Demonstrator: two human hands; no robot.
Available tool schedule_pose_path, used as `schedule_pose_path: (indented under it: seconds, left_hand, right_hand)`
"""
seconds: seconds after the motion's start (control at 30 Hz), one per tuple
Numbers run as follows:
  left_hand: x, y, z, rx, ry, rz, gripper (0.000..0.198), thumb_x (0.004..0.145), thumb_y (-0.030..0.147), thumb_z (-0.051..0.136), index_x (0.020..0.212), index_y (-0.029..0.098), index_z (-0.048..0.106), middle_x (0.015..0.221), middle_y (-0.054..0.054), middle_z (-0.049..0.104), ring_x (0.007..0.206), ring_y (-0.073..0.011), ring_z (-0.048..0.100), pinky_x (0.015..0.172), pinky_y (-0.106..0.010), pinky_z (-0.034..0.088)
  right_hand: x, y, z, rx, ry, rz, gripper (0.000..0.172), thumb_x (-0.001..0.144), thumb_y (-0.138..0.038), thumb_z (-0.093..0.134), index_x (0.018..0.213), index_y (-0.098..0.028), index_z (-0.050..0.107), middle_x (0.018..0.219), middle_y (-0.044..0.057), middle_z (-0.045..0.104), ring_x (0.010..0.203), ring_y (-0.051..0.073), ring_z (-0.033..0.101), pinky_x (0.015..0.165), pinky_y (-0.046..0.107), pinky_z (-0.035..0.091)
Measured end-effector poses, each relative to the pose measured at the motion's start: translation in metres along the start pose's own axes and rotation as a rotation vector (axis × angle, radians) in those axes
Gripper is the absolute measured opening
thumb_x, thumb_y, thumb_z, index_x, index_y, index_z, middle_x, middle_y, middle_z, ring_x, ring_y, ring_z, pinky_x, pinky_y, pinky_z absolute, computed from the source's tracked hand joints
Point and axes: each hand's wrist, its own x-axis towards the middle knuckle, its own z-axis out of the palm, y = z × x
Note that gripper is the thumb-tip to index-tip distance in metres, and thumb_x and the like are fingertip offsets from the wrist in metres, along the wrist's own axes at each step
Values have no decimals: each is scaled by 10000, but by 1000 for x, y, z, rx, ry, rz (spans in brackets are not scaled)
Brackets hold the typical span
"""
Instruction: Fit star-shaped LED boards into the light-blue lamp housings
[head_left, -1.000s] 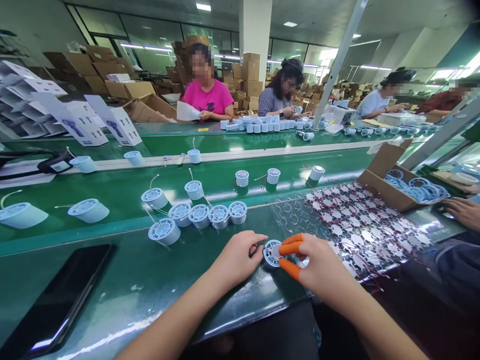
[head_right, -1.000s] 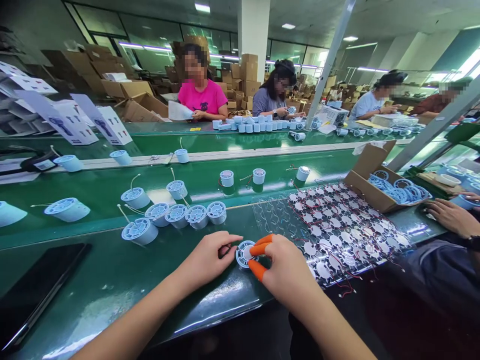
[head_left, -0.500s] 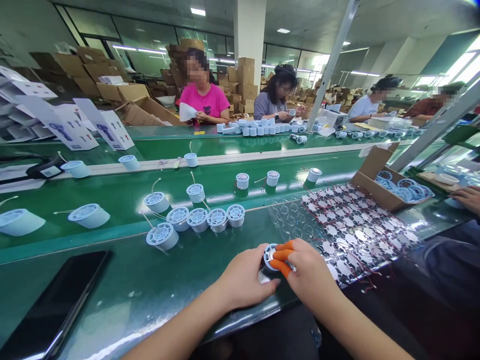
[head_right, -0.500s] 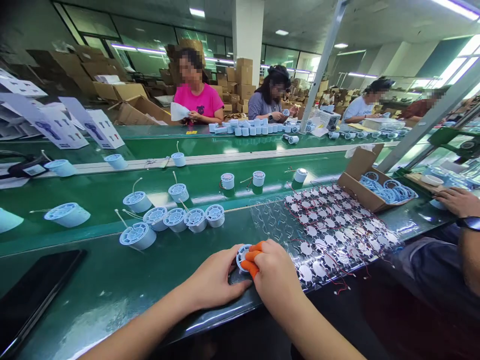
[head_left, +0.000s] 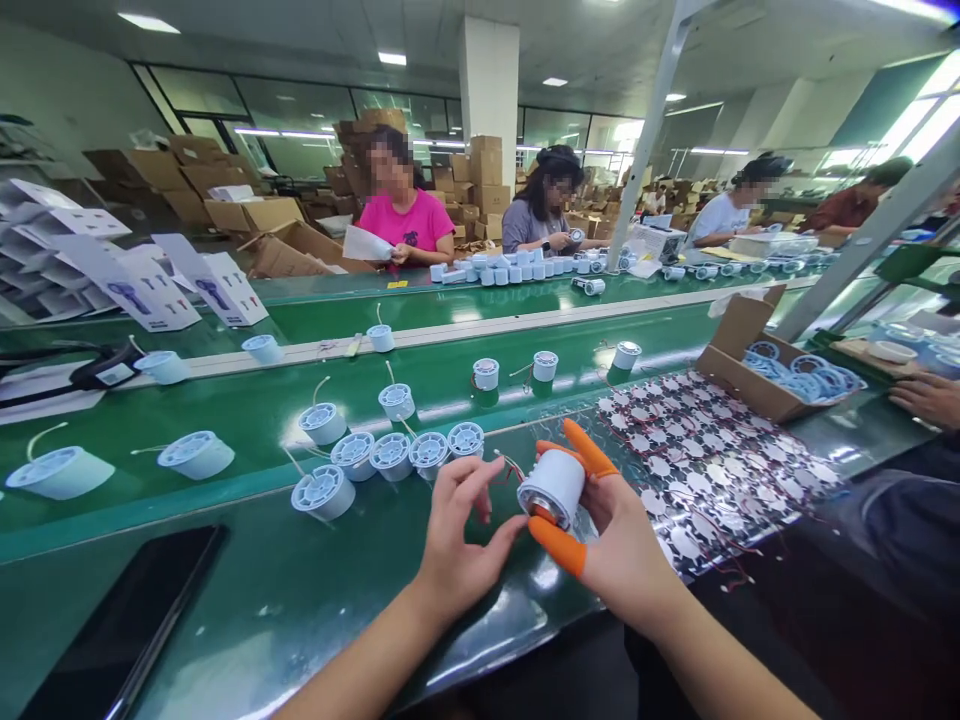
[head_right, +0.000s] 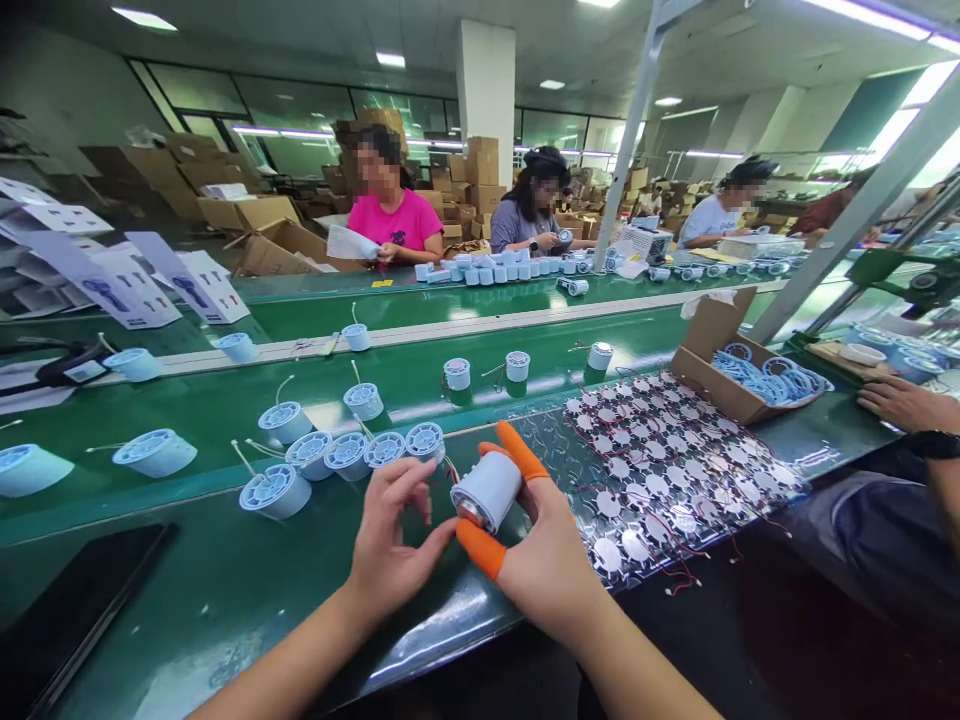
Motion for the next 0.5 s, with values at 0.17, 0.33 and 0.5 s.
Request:
schedule_pose_path:
  seconds: [0.17, 0.33, 0.5]
  left_hand:
    - [37, 9, -8, 173, -370, 143, 606, 830, 116, 640, 1399, 258, 486, 1308, -116, 593, 1161, -273, 589, 976, -410, 506]
    - [120, -39, -12, 373, -590, -151, 479, 805, 381, 722, 1216, 182, 578, 1125, -103, 683, 985, -269, 650, 838, -359, 522]
    - [187, -128, -31, 843, -630, -438, 520, 809, 494, 682, 1216, 185, 584, 1158, -124, 684, 1090, -320, 631, 911, -384, 489]
  right_hand:
    - [9, 10, 7, 14, 39, -2, 628, 762, -272, 797, 1333, -262, 534, 1290, 106, 680, 1084, 238, 718, 900, 385, 619]
    - [22, 16, -65, -628, 96, 0, 434, 848, -367, 706, 1256, -229, 657, 1094, 114, 737, 913, 260, 731, 769, 414, 600]
    - [21, 46, -143, -1266, -149, 274, 349, 798, -205, 647, 1120, -265, 768, 818, 86, 736, 765, 286, 708, 632, 358, 478]
